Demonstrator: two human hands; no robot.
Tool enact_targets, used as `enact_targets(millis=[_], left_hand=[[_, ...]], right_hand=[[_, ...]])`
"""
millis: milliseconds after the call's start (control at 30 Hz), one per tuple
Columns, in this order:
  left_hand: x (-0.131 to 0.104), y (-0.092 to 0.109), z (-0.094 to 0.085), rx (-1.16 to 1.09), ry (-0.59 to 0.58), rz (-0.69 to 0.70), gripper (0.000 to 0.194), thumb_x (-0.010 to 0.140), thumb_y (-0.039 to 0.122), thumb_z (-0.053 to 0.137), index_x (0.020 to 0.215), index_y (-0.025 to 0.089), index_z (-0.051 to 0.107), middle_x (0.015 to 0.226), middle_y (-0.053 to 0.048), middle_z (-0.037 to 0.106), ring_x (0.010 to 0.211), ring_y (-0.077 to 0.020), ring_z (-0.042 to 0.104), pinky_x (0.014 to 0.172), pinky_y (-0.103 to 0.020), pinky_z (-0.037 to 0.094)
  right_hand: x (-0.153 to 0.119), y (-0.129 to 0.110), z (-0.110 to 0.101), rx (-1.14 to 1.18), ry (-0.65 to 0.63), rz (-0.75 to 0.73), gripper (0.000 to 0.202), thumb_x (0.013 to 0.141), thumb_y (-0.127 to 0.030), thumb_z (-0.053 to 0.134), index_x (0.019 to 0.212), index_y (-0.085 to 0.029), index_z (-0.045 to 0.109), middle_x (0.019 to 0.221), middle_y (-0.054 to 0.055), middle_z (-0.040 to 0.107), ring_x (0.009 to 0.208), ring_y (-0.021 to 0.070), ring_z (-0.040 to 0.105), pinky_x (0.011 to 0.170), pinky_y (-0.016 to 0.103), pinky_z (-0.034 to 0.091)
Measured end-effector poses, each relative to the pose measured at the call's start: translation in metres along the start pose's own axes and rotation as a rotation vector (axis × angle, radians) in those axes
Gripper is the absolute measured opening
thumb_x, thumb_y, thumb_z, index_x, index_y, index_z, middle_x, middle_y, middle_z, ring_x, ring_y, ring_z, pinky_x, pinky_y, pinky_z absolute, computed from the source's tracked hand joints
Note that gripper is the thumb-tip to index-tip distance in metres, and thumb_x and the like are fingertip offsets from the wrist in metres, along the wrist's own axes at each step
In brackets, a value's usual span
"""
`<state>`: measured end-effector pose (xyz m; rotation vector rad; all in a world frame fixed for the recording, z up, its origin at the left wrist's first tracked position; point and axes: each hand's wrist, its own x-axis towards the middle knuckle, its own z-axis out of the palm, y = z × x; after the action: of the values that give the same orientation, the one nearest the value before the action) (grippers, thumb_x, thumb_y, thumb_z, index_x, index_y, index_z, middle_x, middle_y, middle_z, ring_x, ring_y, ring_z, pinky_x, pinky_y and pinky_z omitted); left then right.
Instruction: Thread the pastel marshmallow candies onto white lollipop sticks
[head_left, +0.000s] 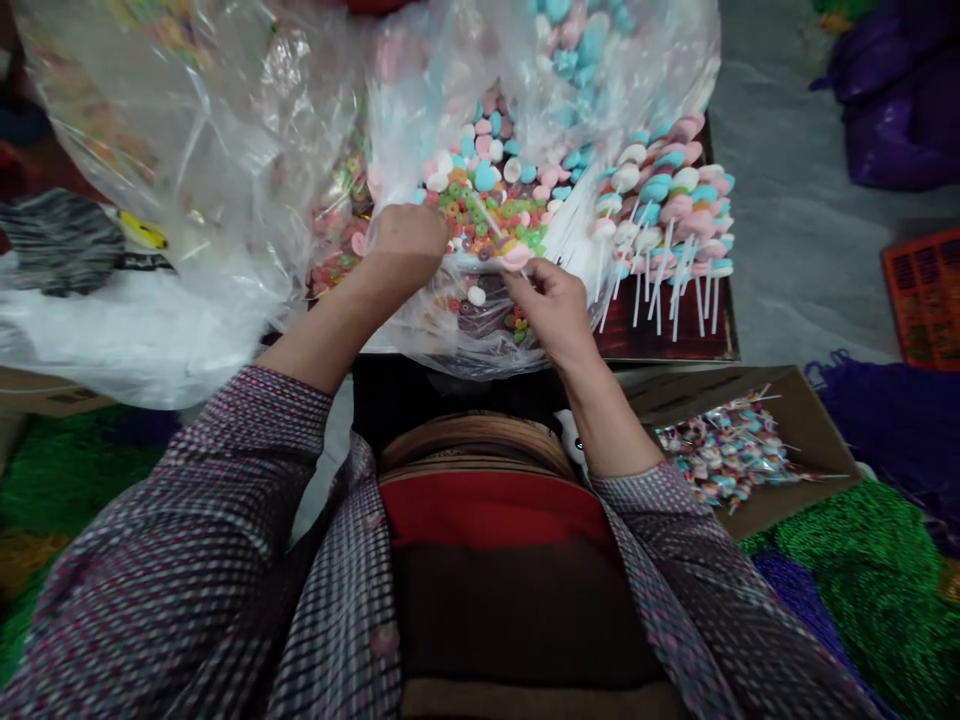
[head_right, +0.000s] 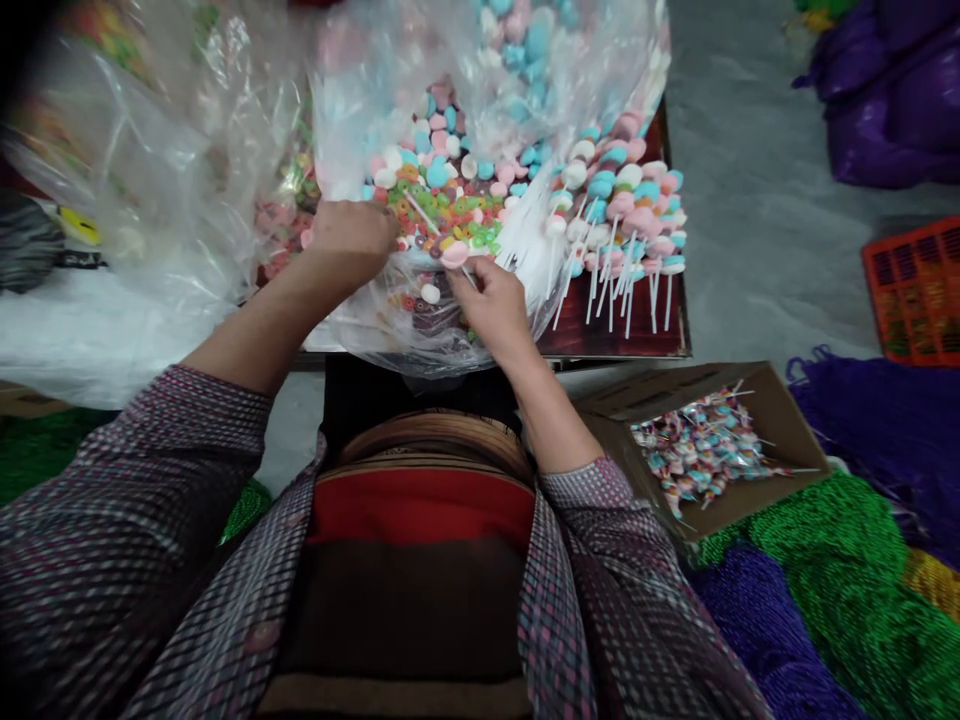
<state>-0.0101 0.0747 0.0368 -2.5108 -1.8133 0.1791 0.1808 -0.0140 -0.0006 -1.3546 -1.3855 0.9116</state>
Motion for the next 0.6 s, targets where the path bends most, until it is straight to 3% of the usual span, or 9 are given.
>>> enact_targets(millis=[133, 300, 467, 600], left_hand=[[-0.011, -0.006, 0.018, -0.167, 0.113, -0.027, 0.025, 0.095, 0.027, 0.054, 0.098, 0.019, 0.078, 0.097, -0.017, 0.077, 0.102, -0.0349, 0.071, 0.088, -0.047, 0.052], [-0.032, -0.004, 0.025, -0.293, 0.138, -0.054, 0.013, 0.091, 0.026, 0.065, 0.093, 0.018, 0.076, 0.091, -0.015, 0.076, 0.098, -0.0343, 0.072, 0.092, -0.046, 0.051], [-0.042, -0.007, 0.036, -0.648, 0.292, -0.084, 0.006, 0.091, 0.025, 0.068, 0.087, 0.024, 0.073, 0.086, -0.007, 0.075, 0.092, -0.0253, 0.070, 0.085, -0.037, 0.051], [-0.048, -0.014, 0.045, -0.949, 0.419, -0.121, 0.008, 0.092, 0.027, 0.070, 0.084, 0.025, 0.071, 0.083, -0.002, 0.072, 0.087, -0.0187, 0.068, 0.079, -0.031, 0.051]], right_hand=[[0.037, 0.009, 0.028, -0.321, -0.056, -0.103, 0.043, 0.099, -0.053, 0.056, 0.074, -0.020, 0.066, 0.068, 0.001, 0.059, 0.075, 0.0179, 0.059, 0.072, 0.031, 0.045], [0.064, 0.001, 0.057, -0.637, -0.146, -0.143, 0.032, 0.103, -0.038, 0.049, 0.096, -0.017, 0.073, 0.084, 0.008, 0.071, 0.095, 0.0258, 0.067, 0.085, 0.038, 0.049], [0.066, -0.024, 0.061, -0.866, -0.256, -0.039, 0.033, 0.106, -0.028, 0.045, 0.124, -0.014, 0.069, 0.111, 0.016, 0.076, 0.106, 0.0284, 0.069, 0.089, 0.039, 0.049], [0.064, -0.033, 0.058, -0.994, -0.298, -0.018, 0.036, 0.105, -0.025, 0.042, 0.129, -0.017, 0.068, 0.120, 0.019, 0.076, 0.108, 0.0324, 0.071, 0.089, 0.042, 0.051]])
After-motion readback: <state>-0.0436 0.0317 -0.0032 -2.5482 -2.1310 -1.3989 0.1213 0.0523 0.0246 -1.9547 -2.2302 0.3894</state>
